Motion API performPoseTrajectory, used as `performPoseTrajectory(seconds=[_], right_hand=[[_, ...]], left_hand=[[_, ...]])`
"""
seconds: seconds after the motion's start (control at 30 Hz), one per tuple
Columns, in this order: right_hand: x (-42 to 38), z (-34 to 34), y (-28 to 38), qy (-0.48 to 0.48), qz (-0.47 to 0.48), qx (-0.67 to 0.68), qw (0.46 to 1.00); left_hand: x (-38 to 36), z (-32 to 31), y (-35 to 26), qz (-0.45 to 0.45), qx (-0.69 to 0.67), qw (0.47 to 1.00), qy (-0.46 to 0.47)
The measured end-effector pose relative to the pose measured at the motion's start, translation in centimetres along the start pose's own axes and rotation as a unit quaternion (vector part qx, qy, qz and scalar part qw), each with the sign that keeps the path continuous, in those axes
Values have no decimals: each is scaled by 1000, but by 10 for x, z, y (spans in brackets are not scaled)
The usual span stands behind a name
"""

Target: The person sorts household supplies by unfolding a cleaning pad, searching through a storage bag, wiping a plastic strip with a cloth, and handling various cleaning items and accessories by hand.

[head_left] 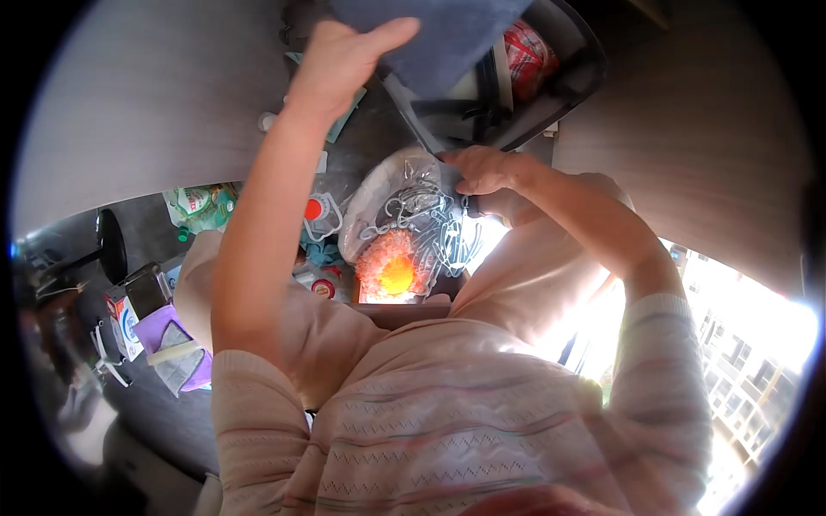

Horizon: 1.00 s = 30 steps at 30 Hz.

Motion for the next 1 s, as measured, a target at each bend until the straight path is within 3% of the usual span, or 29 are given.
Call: performPoseTrajectory(seconds=[0.07,0.1,0.2,0.3,0.4,0.43,0.53,0.57,0.67,0.7,0.8,0.87,0.93,0.97,1.0], right_hand=[[7,-2,-2,-7,-9,-13,1000],[9,0,-7,-57,-4,-28,998],[-7,15,0,-49,-6,-29,998],[-7,13,-2,-42,1,-14,999],[-14,21,0,-50,6,-10,999],[-17,23,1,-49,2,-7,999],[-20,27,3,-46,1,-11,999],[-19,27,2,-44,9,-18,999],[-15,27,-1,-51,14,-10,999],[-15,27,-4,-53,12,-2,999],[-21,38,-6,-65,-1,3,998],[-22,42,-11,-93,23,12,995],[-23,40,-25,-119,-8,54,991],[-22,38,-39,-147,-30,68,986],[-28,59,-12,-148,19,-36,988]], left_hand=[[32,-31,18,-9,22,1000,-1],[52,-35,49,46,47,998,-13],[86,-49,136,148,176,973,28],[90,-56,191,309,225,919,96],[133,-36,208,288,272,918,36],[135,-27,198,288,291,912,-36],[144,-8,191,217,444,865,-94],[136,-3,198,267,480,830,-99],[112,-20,173,262,540,795,-92],[108,-19,155,199,568,785,-146],[75,-14,118,-2,469,863,-187],[29,-14,138,132,276,951,-42],[-44,-40,169,277,293,906,132],[-76,-40,199,322,348,857,201],[-111,-40,232,358,397,800,272]])
Point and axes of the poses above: each hand's wrist, its own x-axis towards the middle knuckle, its own z-axis out of the back of the hand, y = z × x, the point moved 10 cm from there along x, towards the middle knuckle, and after that the axes turned 14 degrees about z, right-handed, at the moved point
